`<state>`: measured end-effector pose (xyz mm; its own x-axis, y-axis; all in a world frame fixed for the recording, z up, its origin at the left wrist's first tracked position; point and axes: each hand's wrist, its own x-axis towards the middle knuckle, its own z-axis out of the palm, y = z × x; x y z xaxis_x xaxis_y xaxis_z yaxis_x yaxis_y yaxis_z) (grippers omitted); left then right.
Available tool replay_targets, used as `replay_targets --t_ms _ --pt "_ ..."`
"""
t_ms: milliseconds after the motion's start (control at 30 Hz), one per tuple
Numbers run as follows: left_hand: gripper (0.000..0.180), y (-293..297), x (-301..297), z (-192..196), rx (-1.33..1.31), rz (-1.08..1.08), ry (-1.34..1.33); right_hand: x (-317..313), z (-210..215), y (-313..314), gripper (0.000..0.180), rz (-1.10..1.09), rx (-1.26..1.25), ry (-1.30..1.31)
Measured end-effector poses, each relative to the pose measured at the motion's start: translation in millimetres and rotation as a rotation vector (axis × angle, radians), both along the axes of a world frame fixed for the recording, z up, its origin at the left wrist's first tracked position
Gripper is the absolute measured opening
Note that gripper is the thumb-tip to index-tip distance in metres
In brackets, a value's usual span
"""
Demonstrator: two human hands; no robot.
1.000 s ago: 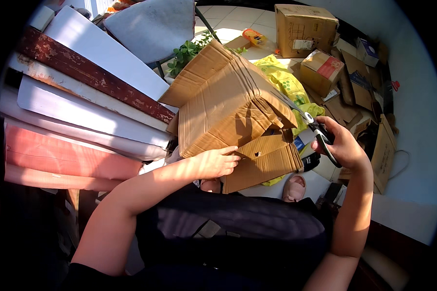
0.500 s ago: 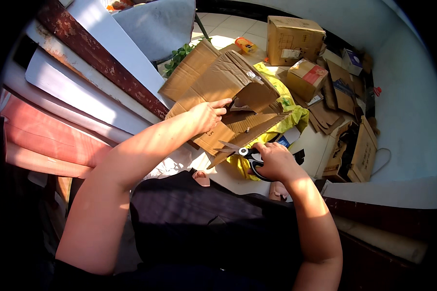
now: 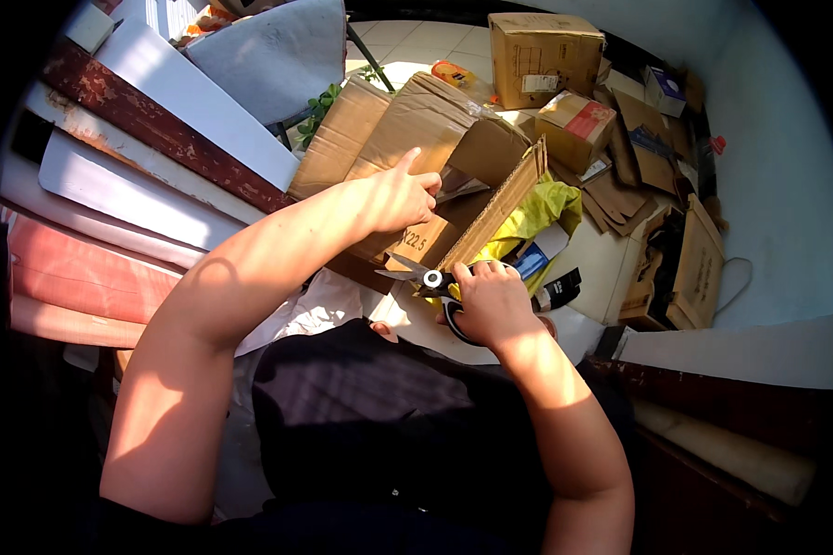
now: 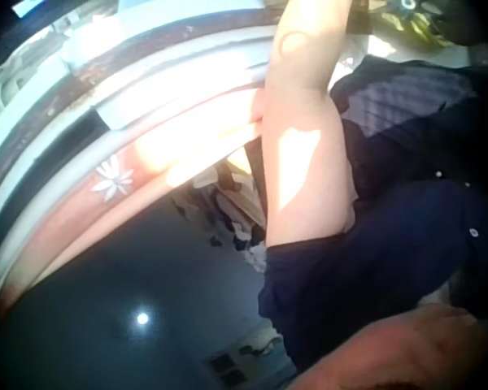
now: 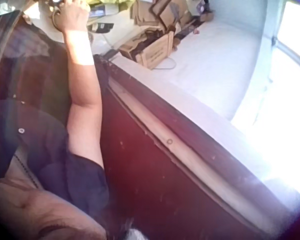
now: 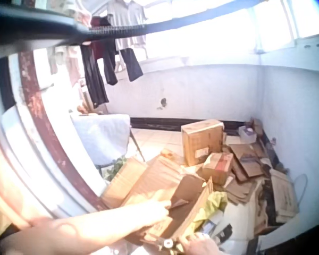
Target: The person uses scissors to cut open several cardboard boxes and a yellow plastic bag. They cut along the edges and flaps of the boxes to open them and then flatten the cardboard pieces.
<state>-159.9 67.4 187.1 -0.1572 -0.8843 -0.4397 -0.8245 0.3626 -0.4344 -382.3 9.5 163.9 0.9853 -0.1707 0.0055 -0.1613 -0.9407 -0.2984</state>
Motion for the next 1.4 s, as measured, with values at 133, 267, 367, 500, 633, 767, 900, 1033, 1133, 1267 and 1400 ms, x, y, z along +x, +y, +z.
replay_targets --t_ms 133,267,367,500,633,767,900,1033,1133,1267,1400 --pt "0.019 -5 1 13 0.013 0.051 0.014 7 -22 14 0.056 0.039 0.12 -0.098" --pt "0.021 -4 14 25 0.056 0.131 0.04 -9 -5 1 0.057 0.264 0.225 0.17" --pt "0.021 9 22 27 0.004 0.169 0.126 -24 10 -8 0.056 0.251 0.182 0.144" --pt "0.02 17 26 29 -0.025 0.182 0.182 -31 12 -24 0.058 0.127 0.036 0.017" --pt "0.018 14 23 38 -0.003 0.192 0.198 -20 -17 -11 0.057 -0.012 0.098 -0.077" --pt "0.018 16 31 35 -0.027 0.202 0.261 -7 -33 -4 0.058 -0.004 0.091 -0.189" --pt "0.018 15 26 26 -0.068 0.152 0.24 5 -43 6 0.061 -0.038 0.1 -0.213" --pt "0.015 9 21 24 -0.053 0.119 0.139 13 -54 10 0.062 0.034 -0.202 -0.26" --pt "0.011 5 25 28 -0.101 0.077 0.175 15 -51 8 0.064 0.032 -0.194 -0.287" --pt "0.006 0 35 22 -0.137 0.059 0.202 14 -62 8 0.064 0.024 -0.059 -0.35" --pt "0.004 -5 37 23 -0.127 0.139 0.363 13 -70 -5 0.064 0.037 -0.1 -0.397"
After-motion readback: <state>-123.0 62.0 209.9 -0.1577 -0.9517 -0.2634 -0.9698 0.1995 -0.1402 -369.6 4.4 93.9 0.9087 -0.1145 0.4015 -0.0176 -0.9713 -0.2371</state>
